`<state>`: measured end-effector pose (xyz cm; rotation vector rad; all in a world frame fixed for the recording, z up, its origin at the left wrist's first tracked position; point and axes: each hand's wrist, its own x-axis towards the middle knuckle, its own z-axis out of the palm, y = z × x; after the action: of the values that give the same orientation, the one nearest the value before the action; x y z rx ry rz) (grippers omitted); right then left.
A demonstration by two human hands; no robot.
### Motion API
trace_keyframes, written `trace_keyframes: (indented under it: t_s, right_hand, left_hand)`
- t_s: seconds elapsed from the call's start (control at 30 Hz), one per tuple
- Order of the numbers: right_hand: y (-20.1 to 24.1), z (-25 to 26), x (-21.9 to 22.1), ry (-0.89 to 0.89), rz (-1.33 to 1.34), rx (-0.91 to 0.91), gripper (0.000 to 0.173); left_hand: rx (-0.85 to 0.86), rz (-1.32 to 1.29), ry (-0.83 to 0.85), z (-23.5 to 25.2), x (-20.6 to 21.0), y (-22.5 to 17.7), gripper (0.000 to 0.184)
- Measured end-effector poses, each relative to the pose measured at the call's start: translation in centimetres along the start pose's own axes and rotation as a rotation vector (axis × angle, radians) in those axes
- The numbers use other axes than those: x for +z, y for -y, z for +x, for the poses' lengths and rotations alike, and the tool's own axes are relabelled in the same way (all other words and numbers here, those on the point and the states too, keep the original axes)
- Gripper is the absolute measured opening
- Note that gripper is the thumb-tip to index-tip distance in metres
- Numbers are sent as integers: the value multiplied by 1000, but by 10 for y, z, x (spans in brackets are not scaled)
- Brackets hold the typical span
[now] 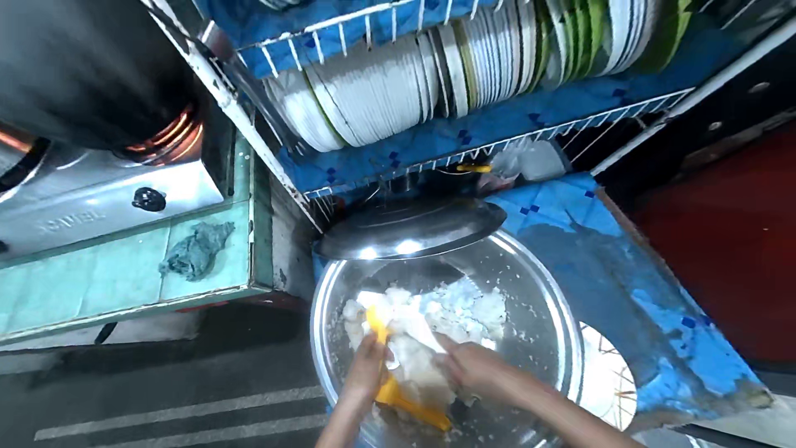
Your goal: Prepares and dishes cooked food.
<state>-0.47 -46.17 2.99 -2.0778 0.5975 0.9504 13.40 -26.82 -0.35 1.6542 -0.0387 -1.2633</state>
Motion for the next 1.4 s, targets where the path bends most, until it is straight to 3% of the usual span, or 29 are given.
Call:
trace_keyframes:
  t_s: [0.1, 0.23, 0.33, 0.57, 0.73, 0.8, 0.9, 1.0, 1.13, 1.2, 1.27, 1.33, 1.4]
  right_hand:
    - [-41, -33, -13, -201, 136, 54, 48]
    - [-54, -58, -5, -379, 389, -50, 56]
    - [-34, -74, 1, -348, 247, -127, 63]
    - [-23, -91, 5, -302, 84, -122, 64]
    - [-8, -98, 5, -474, -190, -3, 68]
    - [-18, -105, -3, -562, -264, -37, 69]
    - [-38, -116, -22, -595, -150, -126, 68]
    - [-34, -127, -21, -622, -85, -180, 67]
    - [-13, -131, -7, -597, -244, -149, 73]
    - [-24, -132, -7, -665, -254, -218, 72]
    - [-45, -130, 0, -735, -46, -342, 67]
    - [-62, -124, 23, -845, 190, -434, 63]
    - [-70, -109, 55, -965, 204, -491, 61]
  left_hand:
    - [175, 38, 98, -26, -7, -9, 40]
    - [302, 35, 119, -49, 3, -18, 39]
    - [390, 90, 100, -65, 19, -30, 33]
    - [633, 690, -33, -99, 31, -59, 35]
    - [740, 939, -123, -108, 39, -53, 36]
    - [674, 848, -90, -106, 31, -51, 37]
    - [591, 667, -37, -98, 19, -45, 34]
    - [595, 627, -30, -95, 17, -45, 32]
    - [663, 573, -28, -102, 21, -50, 33]
    - [648, 387, 24, -100, 23, -46, 32]
    - [567, 104, 111, -101, 26, -45, 32]
    - [474, -158, 173, -105, 28, -48, 32]
    - [384, -352, 205, -108, 29, -53, 32]
